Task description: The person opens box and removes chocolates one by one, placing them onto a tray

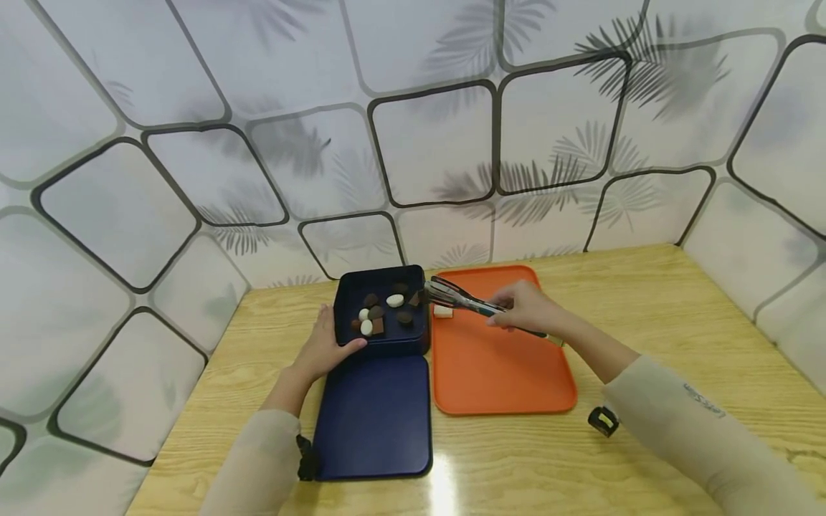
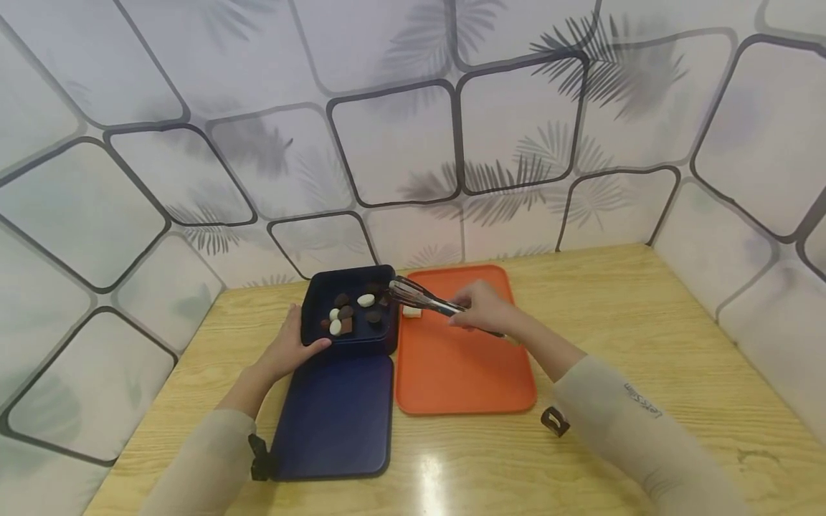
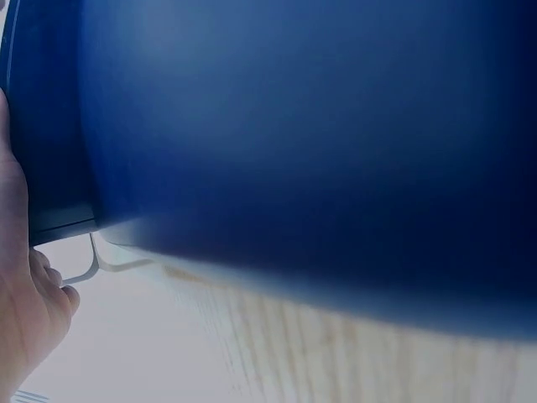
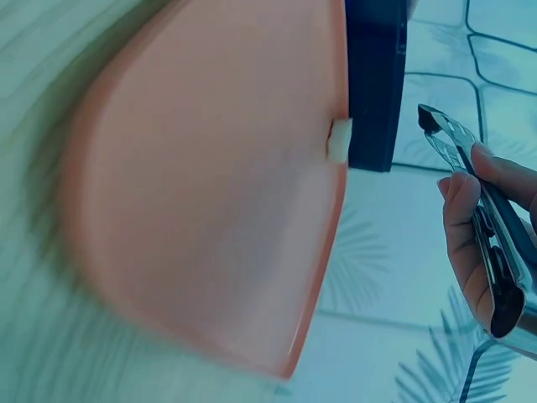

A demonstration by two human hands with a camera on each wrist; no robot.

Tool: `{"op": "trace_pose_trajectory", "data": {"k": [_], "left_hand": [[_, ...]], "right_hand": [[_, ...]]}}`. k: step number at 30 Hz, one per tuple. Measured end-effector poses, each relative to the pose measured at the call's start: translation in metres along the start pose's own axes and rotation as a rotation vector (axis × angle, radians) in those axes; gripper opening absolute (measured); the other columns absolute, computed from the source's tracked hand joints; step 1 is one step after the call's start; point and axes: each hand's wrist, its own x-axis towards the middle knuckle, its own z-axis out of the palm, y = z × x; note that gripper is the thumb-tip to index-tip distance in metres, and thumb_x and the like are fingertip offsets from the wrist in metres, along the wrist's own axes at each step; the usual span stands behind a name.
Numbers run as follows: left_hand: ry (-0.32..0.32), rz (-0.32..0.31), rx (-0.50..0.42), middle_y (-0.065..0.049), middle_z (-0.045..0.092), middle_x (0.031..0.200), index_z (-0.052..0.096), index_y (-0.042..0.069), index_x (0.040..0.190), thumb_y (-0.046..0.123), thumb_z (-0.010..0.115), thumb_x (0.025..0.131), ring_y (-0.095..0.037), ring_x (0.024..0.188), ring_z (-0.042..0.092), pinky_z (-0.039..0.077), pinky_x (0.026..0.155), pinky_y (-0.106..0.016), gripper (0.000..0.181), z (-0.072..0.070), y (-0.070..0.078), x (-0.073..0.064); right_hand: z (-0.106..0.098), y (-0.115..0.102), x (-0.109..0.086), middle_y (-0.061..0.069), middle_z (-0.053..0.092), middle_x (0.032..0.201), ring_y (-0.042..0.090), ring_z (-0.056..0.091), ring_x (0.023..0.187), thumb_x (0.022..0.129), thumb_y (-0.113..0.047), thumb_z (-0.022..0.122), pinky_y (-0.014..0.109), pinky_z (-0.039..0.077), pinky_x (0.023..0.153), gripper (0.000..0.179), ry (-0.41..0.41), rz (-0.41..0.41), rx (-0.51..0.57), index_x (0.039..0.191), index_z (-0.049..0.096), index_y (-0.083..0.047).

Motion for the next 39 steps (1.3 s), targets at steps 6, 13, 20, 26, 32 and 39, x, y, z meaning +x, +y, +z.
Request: {"op": "trace_pose_trajectory", "data": {"k": [6, 13, 20, 26, 32, 39], "left_hand": [[0.022, 0.016, -0.015, -0.031, -0.003, 0.154, -0.001, -0.009, 0.148, 0.054, 0.062, 0.085, -0.042, 0.143, -0.003, 0.011, 0.114, -0.055, 0.110, -0.002, -0.001, 0.001], [0.015, 0.006, -0.007, -0.031, -0.003, 0.154, -0.001, -0.010, 0.148, 0.054, 0.062, 0.085, -0.040, 0.144, -0.004, 0.011, 0.114, -0.054, 0.110, -0.001, -0.002, 0.002], [0.004, -0.020, 0.004, -0.030, -0.006, 0.154, -0.003, -0.011, 0.147, 0.054, 0.061, 0.086, -0.041, 0.143, -0.003, 0.012, 0.114, -0.054, 0.110, -0.002, -0.004, -0.003], [0.017, -0.012, -0.001, -0.031, -0.005, 0.153, -0.002, -0.011, 0.147, 0.055, 0.062, 0.085, -0.042, 0.143, -0.002, 0.012, 0.114, -0.055, 0.110, -0.005, -0.006, -0.003], [0.021, 0.007, -0.002, -0.032, -0.002, 0.153, -0.001, -0.010, 0.147, 0.057, 0.061, 0.084, -0.043, 0.143, -0.002, 0.011, 0.113, -0.055, 0.112, -0.005, -0.005, -0.001], [0.014, 0.016, -0.011, -0.032, -0.002, 0.153, -0.001, -0.010, 0.147, 0.061, 0.060, 0.083, -0.043, 0.143, -0.002, 0.012, 0.113, -0.056, 0.114, -0.002, -0.002, 0.002]], "right_hand": [[-0.009, 0.018, -0.010, 0.015, 0.068, 0.075, 0.030, 0.065, 0.066, 0.082, -0.011, 0.072, 0.039, 0.055, 0.062, 0.030, -0.008, 0.043, -0.056, 0.106, 0.067, 0.006], [-0.013, 0.036, -0.019, 0.005, 0.070, 0.076, 0.013, 0.061, 0.060, 0.080, -0.010, 0.074, 0.027, 0.051, 0.054, 0.030, -0.020, 0.046, -0.149, 0.104, 0.068, 0.007], [-0.014, 0.047, -0.022, 0.003, 0.070, 0.077, 0.010, 0.059, 0.064, 0.079, -0.012, 0.075, 0.027, 0.049, 0.057, 0.026, -0.026, 0.032, -0.211, 0.099, 0.071, 0.005], [-0.015, 0.054, -0.026, 0.003, 0.070, 0.080, 0.011, 0.058, 0.069, 0.077, -0.015, 0.077, 0.027, 0.048, 0.061, 0.028, -0.034, 0.042, -0.212, 0.097, 0.071, 0.004], [-0.021, 0.055, -0.032, 0.002, 0.067, 0.082, 0.014, 0.052, 0.070, 0.078, -0.021, 0.077, 0.028, 0.044, 0.061, 0.034, -0.023, 0.084, -0.204, 0.102, 0.070, 0.003], [-0.029, 0.052, -0.039, 0.004, 0.064, 0.082, 0.015, 0.052, 0.071, 0.079, -0.025, 0.076, 0.030, 0.043, 0.063, 0.037, 0.009, 0.105, -0.184, 0.103, 0.068, 0.002]]}}
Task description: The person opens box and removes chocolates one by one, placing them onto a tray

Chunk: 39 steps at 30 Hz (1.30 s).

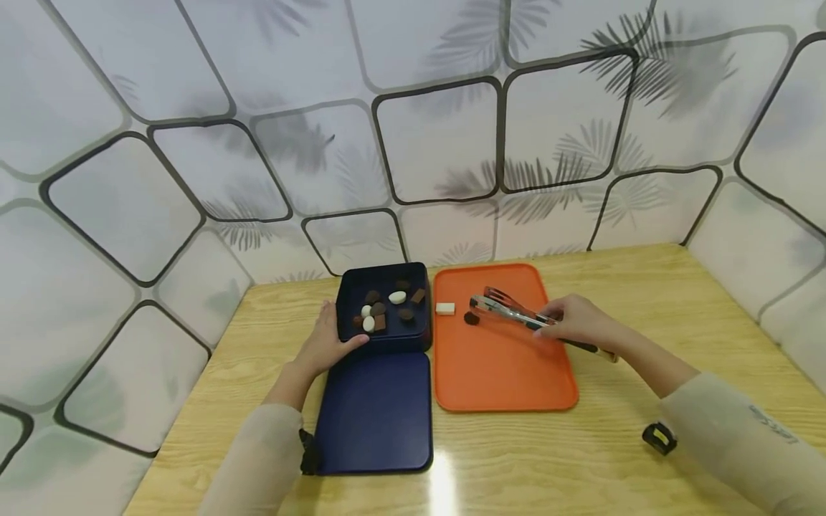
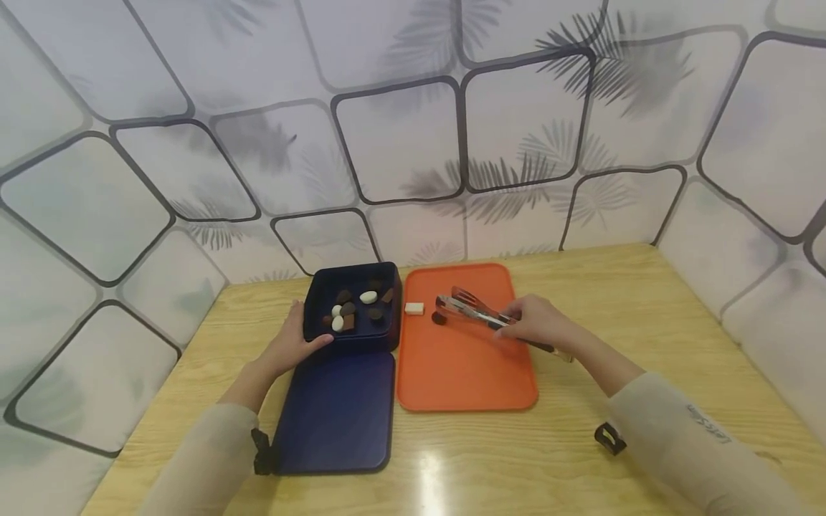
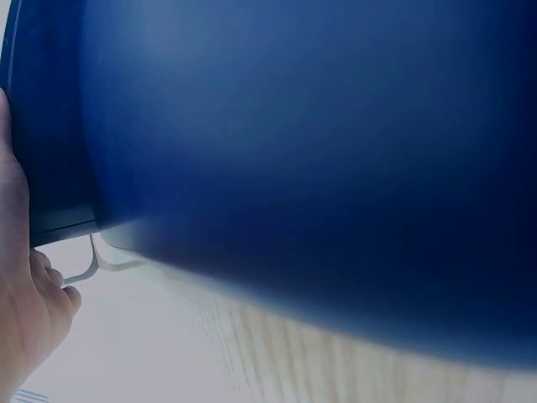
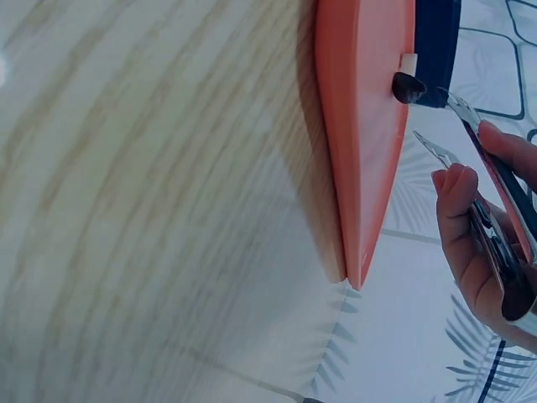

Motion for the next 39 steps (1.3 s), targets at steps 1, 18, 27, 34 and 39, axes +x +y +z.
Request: {"op": "trace_pose_trajectory", "data": {"k": [1, 18, 27, 34, 39], "left_hand": [[-0.001, 0.003, -0.004, -0.033, -0.002, 0.153, -0.001, -0.010, 0.147, 0.061, 0.060, 0.083, -0.043, 0.143, -0.002, 0.012, 0.113, -0.056, 0.114, 0.000, 0.000, 0.000], [-0.004, -0.018, -0.024, -0.030, -0.004, 0.154, -0.003, -0.006, 0.149, 0.052, 0.064, 0.084, -0.041, 0.144, -0.002, 0.011, 0.114, -0.054, 0.110, 0.002, 0.003, 0.001], [0.001, -0.011, -0.036, -0.031, -0.002, 0.154, -0.002, -0.009, 0.148, 0.051, 0.065, 0.084, -0.042, 0.143, -0.001, 0.012, 0.113, -0.056, 0.111, 0.003, 0.001, 0.000], [-0.009, -0.027, -0.027, -0.030, -0.004, 0.154, -0.003, -0.008, 0.148, 0.053, 0.064, 0.085, -0.042, 0.143, -0.002, 0.012, 0.113, -0.055, 0.111, 0.002, 0.001, 0.000], [-0.013, -0.025, -0.025, -0.031, -0.004, 0.154, -0.004, -0.009, 0.148, 0.053, 0.063, 0.085, -0.042, 0.143, -0.001, 0.012, 0.114, -0.055, 0.111, 0.001, 0.002, 0.000]], "right_hand": [[-0.001, 0.000, -0.001, 0.004, 0.064, 0.084, 0.016, 0.052, 0.072, 0.080, -0.025, 0.075, 0.030, 0.044, 0.064, 0.038, 0.005, 0.002, 0.003, 0.104, 0.067, 0.003], [0.014, -0.017, -0.007, 0.011, 0.065, 0.089, 0.020, 0.060, 0.078, 0.081, -0.026, 0.075, 0.033, 0.048, 0.064, 0.047, 0.144, -0.135, -0.081, 0.112, 0.058, 0.005], [0.016, -0.025, 0.000, 0.010, 0.066, 0.093, 0.015, 0.060, 0.069, 0.079, -0.035, 0.076, 0.030, 0.049, 0.060, 0.051, 0.127, -0.122, -0.066, 0.111, 0.063, 0.003], [0.015, -0.044, 0.012, 0.011, 0.066, 0.092, 0.027, 0.063, 0.060, 0.081, -0.032, 0.075, 0.030, 0.050, 0.051, 0.048, 0.056, -0.092, 0.018, 0.112, 0.061, 0.003], [0.013, -0.059, 0.021, 0.006, 0.066, 0.083, 0.026, 0.062, 0.060, 0.082, -0.031, 0.074, 0.034, 0.050, 0.051, 0.042, 0.007, -0.088, 0.021, 0.109, 0.063, -0.001]]}}
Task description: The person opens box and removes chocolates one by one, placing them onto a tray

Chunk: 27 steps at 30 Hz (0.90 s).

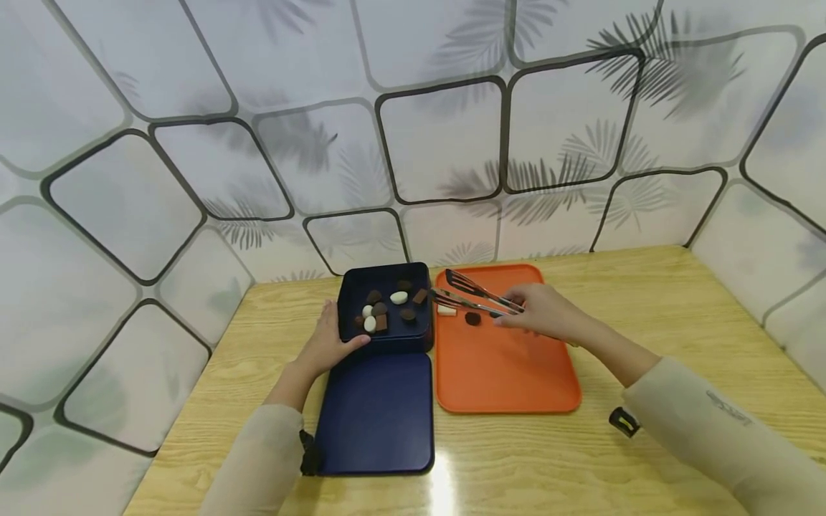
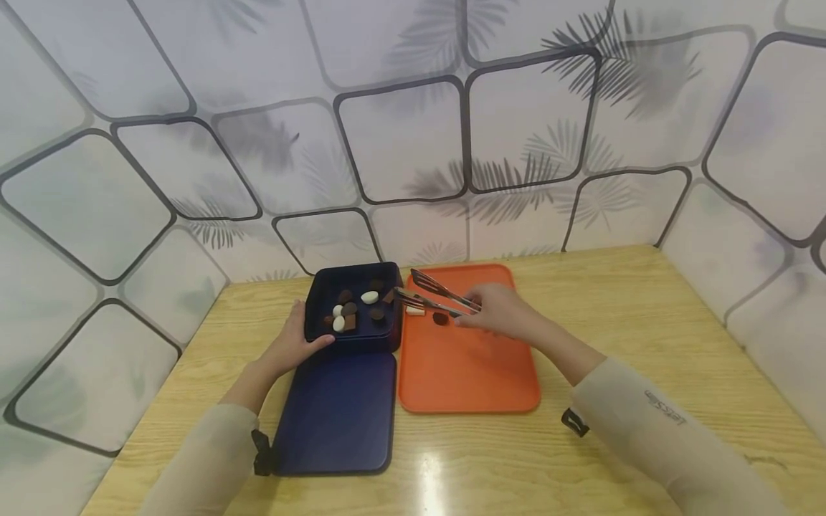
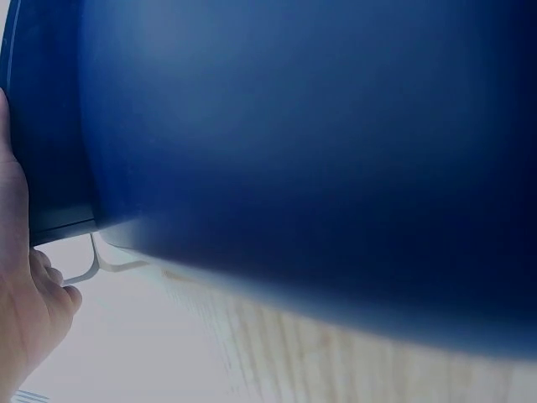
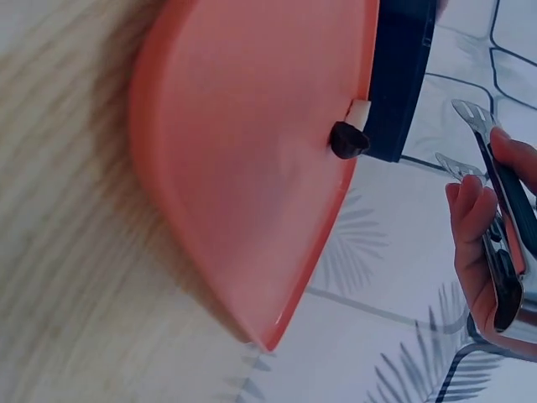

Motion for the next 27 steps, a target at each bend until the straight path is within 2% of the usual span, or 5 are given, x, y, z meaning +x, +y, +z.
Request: {"op": "trace_pose_trajectory", "data": {"k": [4, 12, 20, 27], "left_hand": [[0.000, 0.004, 0.003, -0.031, -0.004, 0.153, -0.004, -0.010, 0.147, 0.053, 0.063, 0.085, -0.043, 0.143, -0.002, 0.011, 0.113, -0.055, 0.111, 0.001, 0.000, 0.000], [0.019, 0.023, 0.009, -0.033, -0.001, 0.153, -0.002, -0.010, 0.147, 0.051, 0.065, 0.085, -0.044, 0.143, 0.000, 0.012, 0.113, -0.056, 0.110, 0.003, -0.002, -0.001], [0.029, 0.026, 0.004, -0.033, -0.001, 0.153, -0.001, -0.010, 0.147, 0.049, 0.065, 0.085, -0.044, 0.143, 0.001, 0.012, 0.113, -0.056, 0.109, 0.005, -0.003, -0.002], [0.030, 0.030, -0.005, -0.033, -0.003, 0.153, -0.002, -0.011, 0.147, 0.053, 0.064, 0.084, -0.045, 0.142, 0.000, 0.012, 0.112, -0.057, 0.111, 0.003, -0.002, -0.001]], "right_hand": [[0.003, -0.009, 0.007, 0.005, 0.063, 0.075, 0.024, 0.062, 0.058, 0.081, -0.034, 0.074, 0.039, 0.052, 0.051, 0.040, -0.023, -0.006, -0.005, 0.106, 0.063, -0.005], [0.017, -0.022, 0.025, 0.003, 0.062, 0.071, 0.028, 0.064, 0.061, 0.079, -0.032, 0.076, 0.029, 0.050, 0.047, 0.040, -0.042, 0.005, -0.080, 0.105, 0.065, -0.004], [0.025, -0.041, 0.041, 0.003, 0.064, 0.064, 0.016, 0.060, 0.051, 0.081, -0.033, 0.074, 0.029, 0.051, 0.049, 0.032, -0.104, -0.038, -0.128, 0.096, 0.065, -0.007], [0.034, -0.057, 0.055, 0.006, 0.061, 0.060, 0.019, 0.058, 0.049, 0.082, -0.030, 0.074, 0.027, 0.047, 0.049, 0.027, -0.157, -0.012, -0.233, 0.090, 0.064, -0.007]]}}
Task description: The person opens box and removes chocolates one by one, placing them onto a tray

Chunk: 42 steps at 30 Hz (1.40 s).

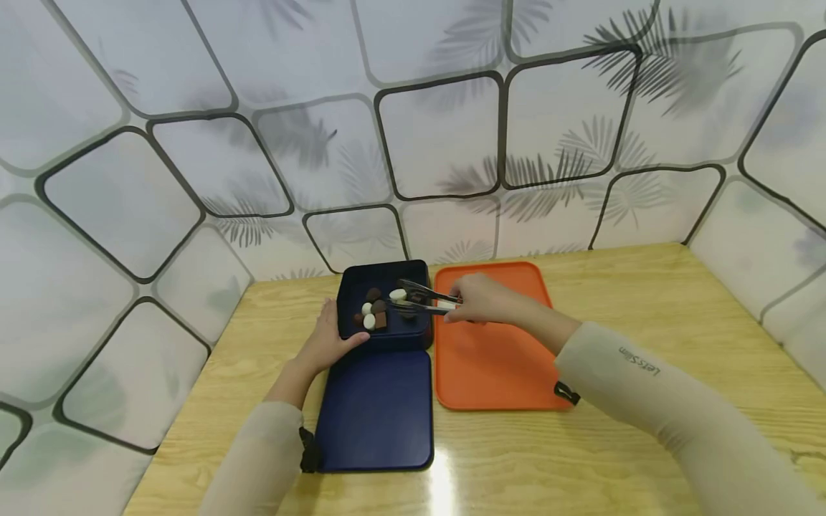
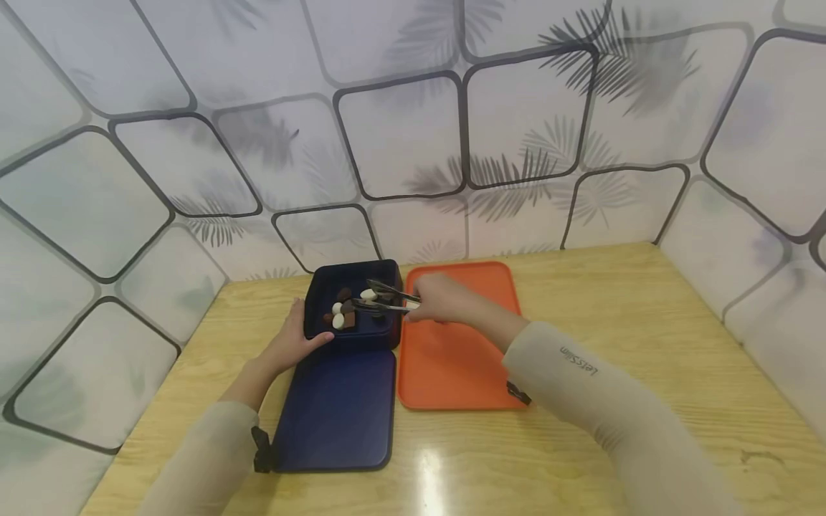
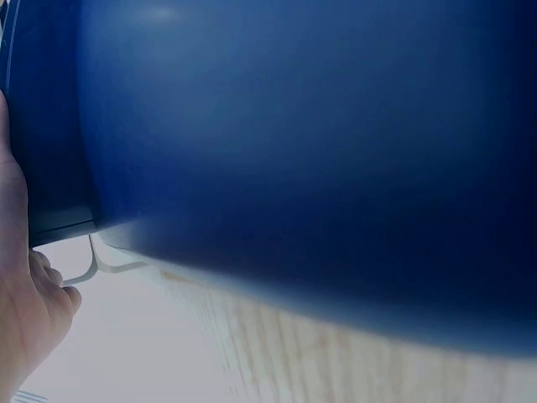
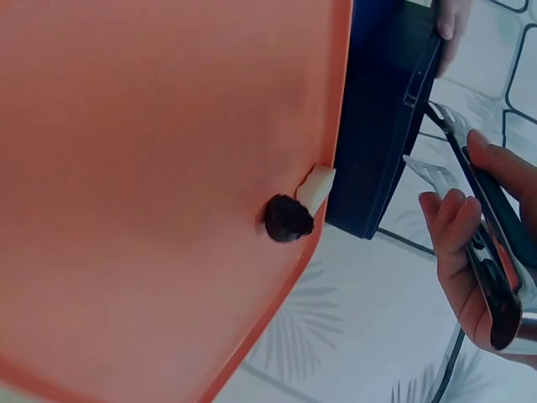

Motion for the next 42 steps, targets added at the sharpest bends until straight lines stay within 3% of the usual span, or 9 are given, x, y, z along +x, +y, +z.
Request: {"op": "trace_pose_trajectory", "data": {"k": [7, 13, 17, 22, 29, 42], "left_hand": [[-0.012, -0.010, 0.008, -0.032, -0.003, 0.153, -0.002, -0.010, 0.147, 0.052, 0.063, 0.085, -0.043, 0.143, -0.001, 0.012, 0.113, -0.055, 0.110, -0.003, 0.000, 0.003], [0.011, 0.012, -0.055, -0.033, -0.002, 0.153, -0.001, -0.009, 0.148, 0.062, 0.062, 0.081, -0.044, 0.142, -0.001, 0.009, 0.112, -0.058, 0.116, -0.003, 0.001, -0.001], [0.034, 0.043, -0.095, -0.036, -0.001, 0.151, -0.001, -0.010, 0.147, 0.070, 0.058, 0.078, -0.047, 0.141, -0.002, 0.007, 0.111, -0.061, 0.122, -0.003, 0.002, -0.003], [0.007, 0.008, -0.056, -0.034, -0.002, 0.152, -0.002, -0.010, 0.147, 0.058, 0.062, 0.083, -0.045, 0.142, -0.002, 0.009, 0.113, -0.058, 0.114, -0.004, 0.003, -0.001], [-0.020, -0.011, -0.014, -0.032, -0.003, 0.153, -0.003, -0.010, 0.147, 0.050, 0.064, 0.085, -0.043, 0.143, -0.002, 0.010, 0.114, -0.055, 0.109, -0.005, 0.004, 0.002], [-0.013, -0.015, -0.022, -0.032, -0.002, 0.153, -0.002, -0.010, 0.147, 0.048, 0.065, 0.085, -0.044, 0.143, 0.000, 0.011, 0.113, -0.056, 0.109, -0.003, 0.003, 0.001]], "right_hand": [[0.004, -0.022, 0.009, 0.005, 0.054, 0.058, 0.017, 0.057, 0.045, 0.079, -0.029, 0.077, 0.028, 0.048, 0.048, 0.030, -0.022, 0.063, -0.052, 0.073, 0.057, -0.007], [0.013, -0.037, 0.013, 0.003, 0.053, 0.046, 0.019, 0.058, 0.041, 0.077, -0.031, 0.079, 0.026, 0.048, 0.049, 0.037, -0.006, 0.125, -0.086, 0.062, 0.055, -0.008], [0.019, -0.046, 0.018, 0.001, 0.057, 0.055, 0.015, 0.056, 0.048, 0.077, -0.030, 0.079, 0.024, 0.044, 0.052, 0.032, 0.009, 0.138, -0.179, 0.068, 0.057, -0.008], [0.026, -0.059, 0.024, 0.002, 0.059, 0.071, 0.015, 0.051, 0.061, 0.076, -0.029, 0.080, 0.028, 0.041, 0.052, 0.027, 0.006, 0.210, -0.232, 0.075, 0.062, -0.009], [0.033, -0.067, 0.027, 0.002, 0.058, 0.072, 0.015, 0.050, 0.061, 0.078, -0.026, 0.079, 0.028, 0.039, 0.050, 0.024, 0.013, 0.266, -0.216, 0.082, 0.063, -0.008], [0.039, -0.056, 0.031, 0.004, 0.058, 0.073, 0.017, 0.052, 0.064, 0.076, -0.018, 0.081, 0.028, 0.041, 0.053, 0.025, 0.044, 0.241, -0.193, 0.083, 0.060, -0.006]]}}
